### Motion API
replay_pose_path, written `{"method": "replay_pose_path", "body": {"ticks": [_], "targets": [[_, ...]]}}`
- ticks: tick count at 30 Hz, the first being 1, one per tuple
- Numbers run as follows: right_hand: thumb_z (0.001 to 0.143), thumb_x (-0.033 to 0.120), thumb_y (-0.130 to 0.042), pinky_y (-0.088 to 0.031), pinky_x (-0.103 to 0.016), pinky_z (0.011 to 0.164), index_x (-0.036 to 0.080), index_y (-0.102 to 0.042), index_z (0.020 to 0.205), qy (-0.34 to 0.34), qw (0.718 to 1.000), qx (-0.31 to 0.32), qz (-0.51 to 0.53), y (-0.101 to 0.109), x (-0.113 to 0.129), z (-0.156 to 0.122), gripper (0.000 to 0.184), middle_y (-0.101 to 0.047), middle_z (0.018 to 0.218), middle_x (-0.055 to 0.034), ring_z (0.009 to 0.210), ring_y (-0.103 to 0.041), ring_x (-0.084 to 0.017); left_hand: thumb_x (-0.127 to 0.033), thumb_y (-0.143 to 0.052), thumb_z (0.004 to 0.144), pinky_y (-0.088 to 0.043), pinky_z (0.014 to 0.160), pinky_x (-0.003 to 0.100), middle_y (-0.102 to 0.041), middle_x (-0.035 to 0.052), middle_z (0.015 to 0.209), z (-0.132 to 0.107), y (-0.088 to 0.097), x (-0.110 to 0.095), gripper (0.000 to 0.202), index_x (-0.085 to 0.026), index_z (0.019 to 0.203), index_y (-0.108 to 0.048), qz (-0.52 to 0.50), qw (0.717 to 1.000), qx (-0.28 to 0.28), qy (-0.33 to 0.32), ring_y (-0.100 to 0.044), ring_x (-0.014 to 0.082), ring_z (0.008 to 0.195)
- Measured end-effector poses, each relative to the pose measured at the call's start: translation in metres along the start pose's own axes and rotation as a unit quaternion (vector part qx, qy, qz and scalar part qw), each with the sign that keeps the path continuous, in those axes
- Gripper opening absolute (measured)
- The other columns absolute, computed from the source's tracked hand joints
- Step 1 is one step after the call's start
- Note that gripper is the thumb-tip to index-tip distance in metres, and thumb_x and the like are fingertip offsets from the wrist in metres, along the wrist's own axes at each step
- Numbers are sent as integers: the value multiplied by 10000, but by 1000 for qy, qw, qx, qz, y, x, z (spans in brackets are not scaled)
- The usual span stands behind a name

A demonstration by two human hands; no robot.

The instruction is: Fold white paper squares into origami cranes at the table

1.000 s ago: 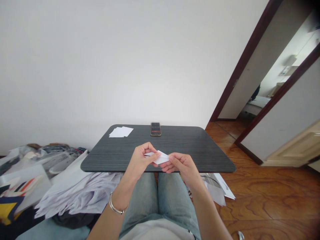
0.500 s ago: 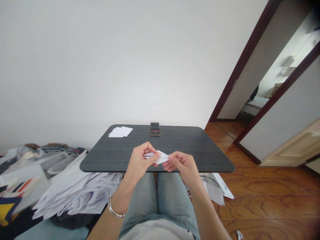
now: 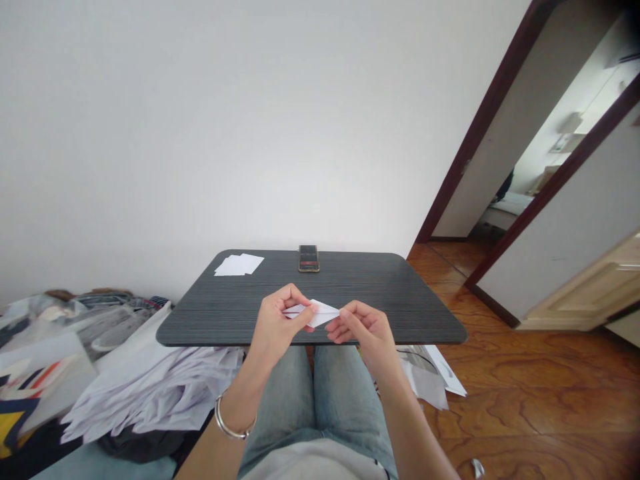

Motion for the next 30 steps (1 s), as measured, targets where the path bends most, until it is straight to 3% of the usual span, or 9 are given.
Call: {"method": "replay_pose_path", "body": {"ticks": [6,23,30], "targets": [[744,423,-629,-524,-216,480,166,-595,664,34,999,-14,-11,-2,4,0,271,-684,606,-34,500,-617,-121,-264,-712,622,-516,440,195,-667,2,613,-1,0,-1,225,-144,626,-521,2,1000,-11,-4,-608,116,516],[760,437,-604,-518,-217,476,163,-594,658,37,999,-3,-10,-2,3,2,292,-686,608,-37,489,-617,-120,-277,-710,641,-512,442,186,-660,-7,614,1,0,7,237,-144,638,-514,-17,1000,1,-7,-596,101,507],[755,394,-623,-519,-209,480,157,-611,660,40,999,1,-23,-2,3,3,255,-688,595,-37,495,-621,-120,-307,-685,679,-521,453,202,-655,-9,615,0,-2,5,240,-150,674,-503,-28,999,35,-3,-592,105,517]]}}
Point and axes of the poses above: each hand's wrist, its own z-axis towards the middle knuckle, its own y-axis out of the back of the hand, x = y × z, the point moved 6 cm from there along z, towards the middle knuckle
